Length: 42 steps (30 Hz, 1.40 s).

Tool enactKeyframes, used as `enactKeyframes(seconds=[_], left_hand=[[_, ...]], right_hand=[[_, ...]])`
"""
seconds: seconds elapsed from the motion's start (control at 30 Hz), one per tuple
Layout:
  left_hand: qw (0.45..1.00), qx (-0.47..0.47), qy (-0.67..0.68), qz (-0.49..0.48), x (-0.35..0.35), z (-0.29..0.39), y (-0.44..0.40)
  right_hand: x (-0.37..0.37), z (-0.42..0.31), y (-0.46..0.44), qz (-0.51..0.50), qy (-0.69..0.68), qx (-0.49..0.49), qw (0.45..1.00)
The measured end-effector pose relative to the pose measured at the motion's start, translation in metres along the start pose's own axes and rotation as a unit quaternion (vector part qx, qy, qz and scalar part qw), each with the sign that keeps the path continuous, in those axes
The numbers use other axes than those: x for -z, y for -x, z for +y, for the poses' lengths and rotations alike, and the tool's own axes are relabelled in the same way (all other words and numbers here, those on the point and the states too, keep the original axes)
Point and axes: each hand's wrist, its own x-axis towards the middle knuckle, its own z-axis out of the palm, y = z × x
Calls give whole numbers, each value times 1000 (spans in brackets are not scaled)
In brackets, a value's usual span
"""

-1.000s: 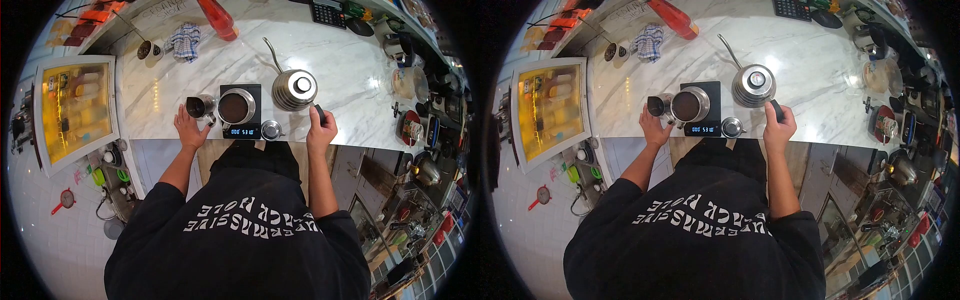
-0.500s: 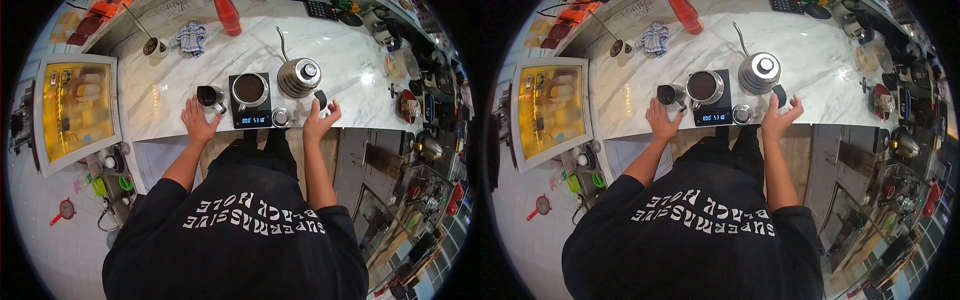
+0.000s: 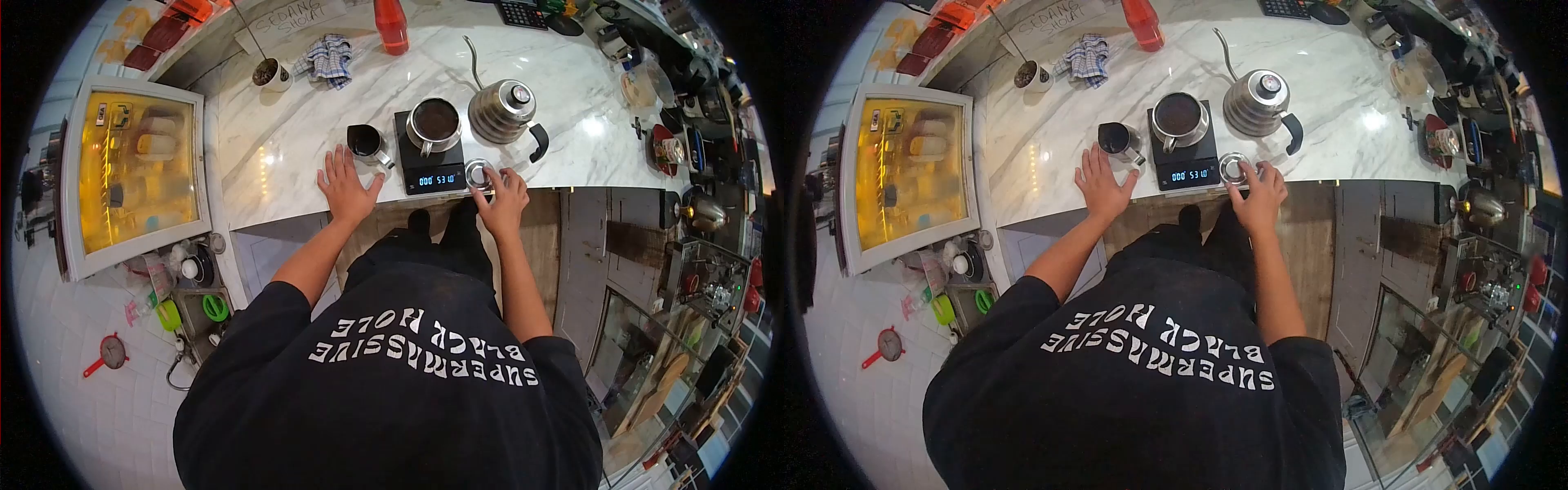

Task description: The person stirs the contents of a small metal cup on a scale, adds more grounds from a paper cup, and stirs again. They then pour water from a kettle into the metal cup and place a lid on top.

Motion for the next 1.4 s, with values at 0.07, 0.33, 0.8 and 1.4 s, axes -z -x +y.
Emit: enactKeyframes(seconds=[0.07,0.33,0.8,1.4], left_hand=[[1000,1,12,1,1,0,0],[1000,5,19,6,-1,-1,2],[999,14,24,19,0,0,2],[999,19,26,24,-4,-1,4]], right_hand=[[-2,0,-2,11,3,-30,999],[-7,-32,-5,84,-9,-203,976],[-47,12,6,22,-252,-401,881],[18,0,12,76,-525,-332,780]])
